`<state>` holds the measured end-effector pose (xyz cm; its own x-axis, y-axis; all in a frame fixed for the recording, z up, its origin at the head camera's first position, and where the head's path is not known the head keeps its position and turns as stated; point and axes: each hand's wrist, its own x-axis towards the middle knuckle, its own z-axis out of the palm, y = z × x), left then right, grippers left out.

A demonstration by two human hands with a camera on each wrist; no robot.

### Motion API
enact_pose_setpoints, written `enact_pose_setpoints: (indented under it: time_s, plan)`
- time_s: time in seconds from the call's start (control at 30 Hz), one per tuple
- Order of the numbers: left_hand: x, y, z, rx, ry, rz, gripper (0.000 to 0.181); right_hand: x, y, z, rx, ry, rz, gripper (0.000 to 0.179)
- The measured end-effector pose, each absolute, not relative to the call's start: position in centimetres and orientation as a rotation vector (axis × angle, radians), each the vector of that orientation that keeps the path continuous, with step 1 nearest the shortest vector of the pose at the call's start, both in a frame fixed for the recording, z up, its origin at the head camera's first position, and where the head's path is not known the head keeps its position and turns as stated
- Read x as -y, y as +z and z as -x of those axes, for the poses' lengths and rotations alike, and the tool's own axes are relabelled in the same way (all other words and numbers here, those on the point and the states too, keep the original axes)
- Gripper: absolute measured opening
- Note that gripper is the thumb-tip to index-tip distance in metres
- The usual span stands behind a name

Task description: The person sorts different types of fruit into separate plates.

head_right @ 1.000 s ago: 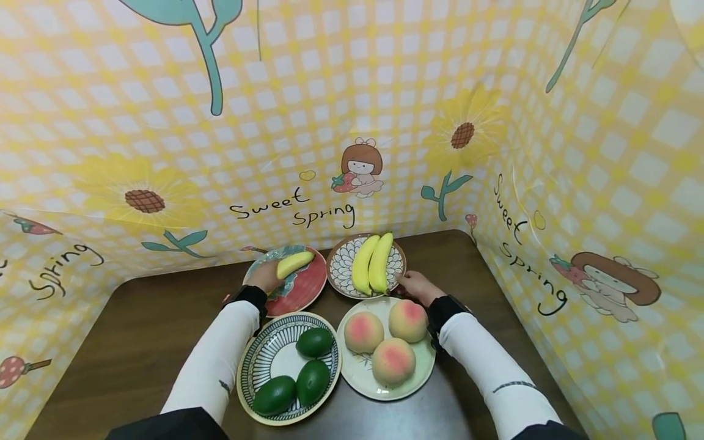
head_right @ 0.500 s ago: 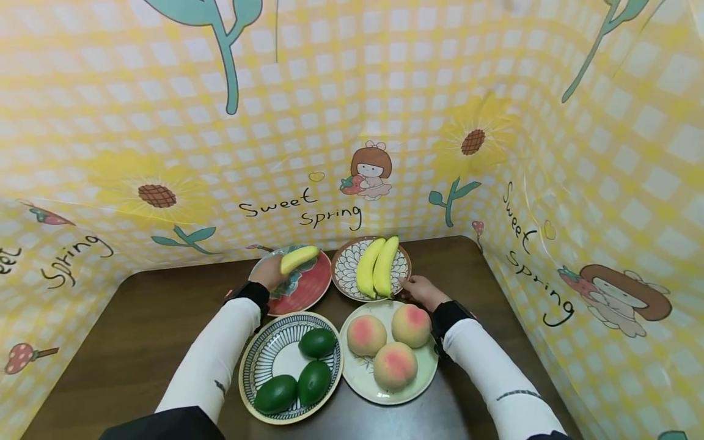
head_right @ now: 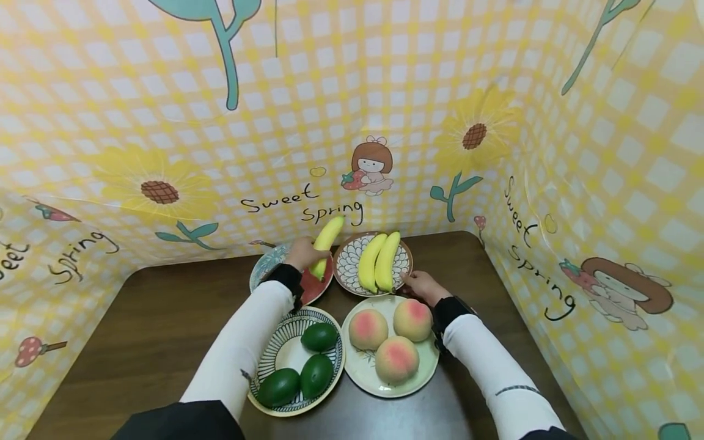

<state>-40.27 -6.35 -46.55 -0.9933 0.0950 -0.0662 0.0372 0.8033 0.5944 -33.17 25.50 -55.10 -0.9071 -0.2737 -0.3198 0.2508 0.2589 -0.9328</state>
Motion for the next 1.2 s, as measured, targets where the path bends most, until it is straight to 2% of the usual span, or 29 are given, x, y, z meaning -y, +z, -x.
enact_pose_setpoints:
  time_s: [0.13, 0.2, 0.37, 0.57, 0.77, 0.87, 0.97, 1.1, 1.2]
  plan:
    - [4.0, -47.1, 39.9, -2.873, 0.856, -0.073, 0.04, -26.8, -60.4, 35.7, -2.023, -1.779, 0.133, 0.05]
    - [3.2, -47.2, 39.6, -2.867, 0.791, -0.073, 0.041, -26.8, -61.6, 36.3, -2.011, -1.789, 0.142, 0.052]
    - [2.5, -47.3, 38.9, -2.864, 0.737, 0.011, 0.042, -23.9, -57.7, 34.3, -2.163, -1.629, -0.034, 0.05]
    - [2.5, -48.0, 38.8, -2.873, 0.644, 0.114, 0.043, -23.2, -59.1, 35.6, -2.14, -1.661, 0.035, 0.052]
    - [2.0, -47.7, 38.7, -2.799, 0.642, 0.073, 0.049, -21.4, -53.4, 32.6, -2.223, -1.569, -0.101, 0.043]
    - [1.6, -47.3, 38.9, -2.754, 0.658, 0.02, 0.055, -21.6, -52.2, 31.9, -2.231, -1.564, -0.092, 0.039]
    - [1.4, -48.4, 40.5, -2.723, 0.626, -0.067, 0.056, -22.3, -52.0, 31.7, -2.224, -1.574, -0.099, 0.038]
    - [2.0, -54.6, 45.0, -2.789, 0.635, -0.364, 0.052, -23.6, -52.6, 31.8, -2.23, -1.584, -0.124, 0.039]
    - [2.1, -52.9, 43.7, -2.707, 0.719, -0.485, 0.054, -24.2, -53.1, 32.1, -2.241, -1.589, -0.15, 0.04]
